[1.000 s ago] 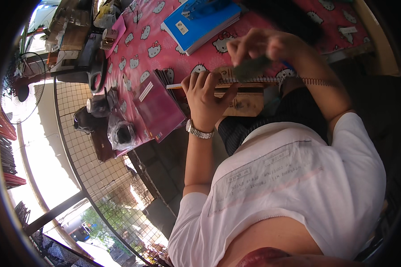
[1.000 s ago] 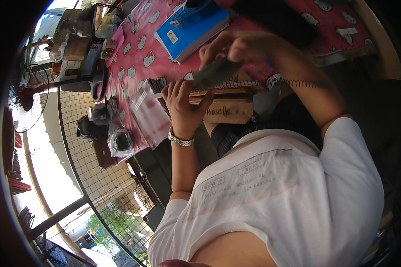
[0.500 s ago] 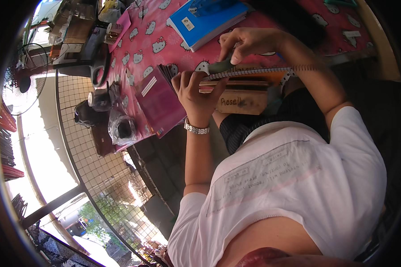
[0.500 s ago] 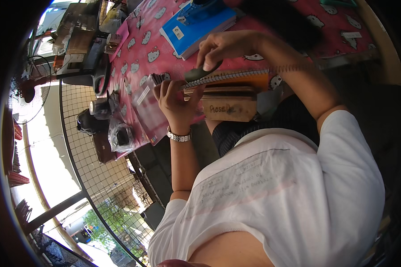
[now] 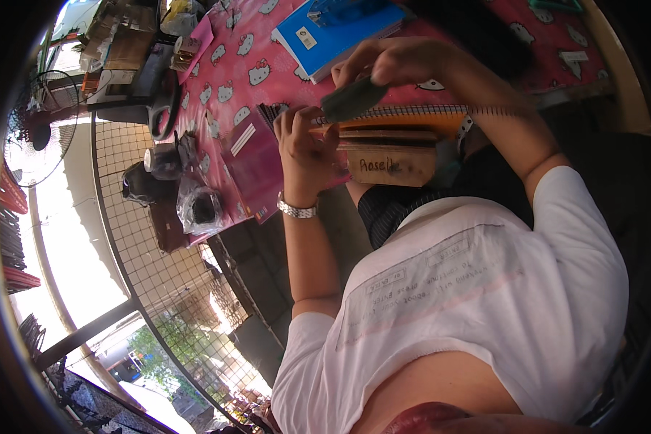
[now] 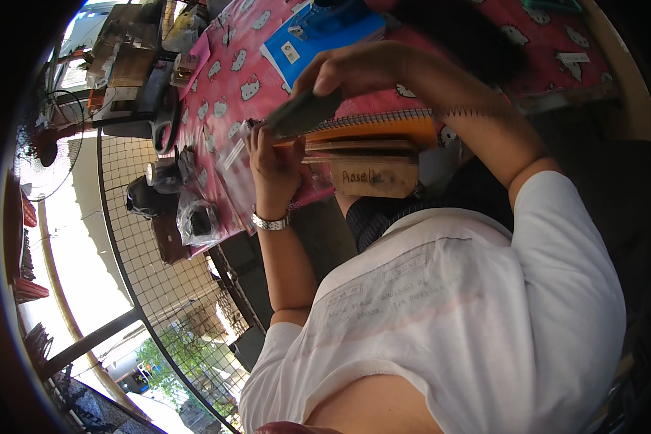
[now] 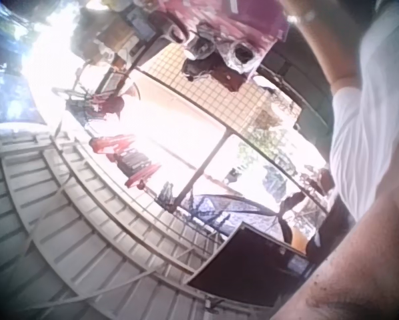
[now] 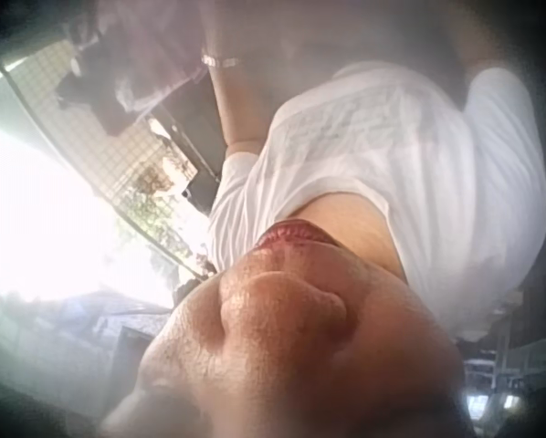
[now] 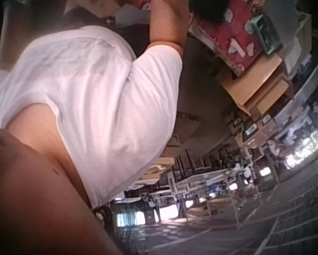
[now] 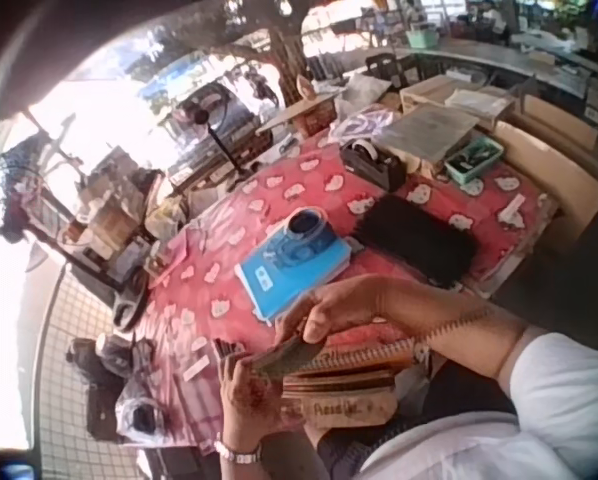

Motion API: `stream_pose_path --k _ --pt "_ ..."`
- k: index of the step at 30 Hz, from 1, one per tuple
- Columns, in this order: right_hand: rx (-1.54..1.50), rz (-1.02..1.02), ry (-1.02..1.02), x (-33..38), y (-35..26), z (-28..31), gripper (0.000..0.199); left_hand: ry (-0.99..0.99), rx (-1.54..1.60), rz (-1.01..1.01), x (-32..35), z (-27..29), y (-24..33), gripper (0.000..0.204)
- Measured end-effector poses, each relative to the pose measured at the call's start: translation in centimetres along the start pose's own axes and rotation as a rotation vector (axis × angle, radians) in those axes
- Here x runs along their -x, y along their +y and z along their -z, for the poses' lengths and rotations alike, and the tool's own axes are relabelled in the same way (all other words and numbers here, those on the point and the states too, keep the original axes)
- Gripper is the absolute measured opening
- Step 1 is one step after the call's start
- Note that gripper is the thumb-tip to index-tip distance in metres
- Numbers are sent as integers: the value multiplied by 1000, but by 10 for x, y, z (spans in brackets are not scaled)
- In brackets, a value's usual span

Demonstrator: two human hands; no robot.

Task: The person picks up notebooks from a table and places them one at a time onto a wooden stand, lining them up together.

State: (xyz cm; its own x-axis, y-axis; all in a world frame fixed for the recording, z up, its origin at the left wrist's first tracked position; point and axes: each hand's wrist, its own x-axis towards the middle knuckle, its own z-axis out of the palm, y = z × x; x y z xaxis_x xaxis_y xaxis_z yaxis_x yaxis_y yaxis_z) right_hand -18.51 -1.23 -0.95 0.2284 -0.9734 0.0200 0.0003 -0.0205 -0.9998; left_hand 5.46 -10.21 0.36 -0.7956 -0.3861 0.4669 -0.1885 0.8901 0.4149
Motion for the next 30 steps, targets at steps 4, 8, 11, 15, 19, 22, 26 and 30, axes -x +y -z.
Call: stream_pose_path --k 4,8,11,15,19,22,26,30 --pt "-147 104 -80 -8 -6 -6 38 -23 0 -51 -2 11 -18 33" --pt "182 -58 -55 -21 -15 -7 48 -116 261 153 0 15 -35 28" --pt "-546 159 -215 -25 -7 -11 39 -151 526 272 -3 15 -32 25" --pt "-14 35 -34 -25 -13 -8 40 -165 594 387 -1 19 -36 23" --pt "87 13 -55 -24 -22 -10 40 -149 676 385 -1 16 -39 22" --pt "-338 120 -119 -29 -10 -13 37 -106 684 411 4 13 -48 24" --pt "503 -217 -4 -31 26 11 31 -15 682 430 10 12 -53 28" --pt "1235 -65 264 35 128 44 40 97 516 456 16 16 -44 27"
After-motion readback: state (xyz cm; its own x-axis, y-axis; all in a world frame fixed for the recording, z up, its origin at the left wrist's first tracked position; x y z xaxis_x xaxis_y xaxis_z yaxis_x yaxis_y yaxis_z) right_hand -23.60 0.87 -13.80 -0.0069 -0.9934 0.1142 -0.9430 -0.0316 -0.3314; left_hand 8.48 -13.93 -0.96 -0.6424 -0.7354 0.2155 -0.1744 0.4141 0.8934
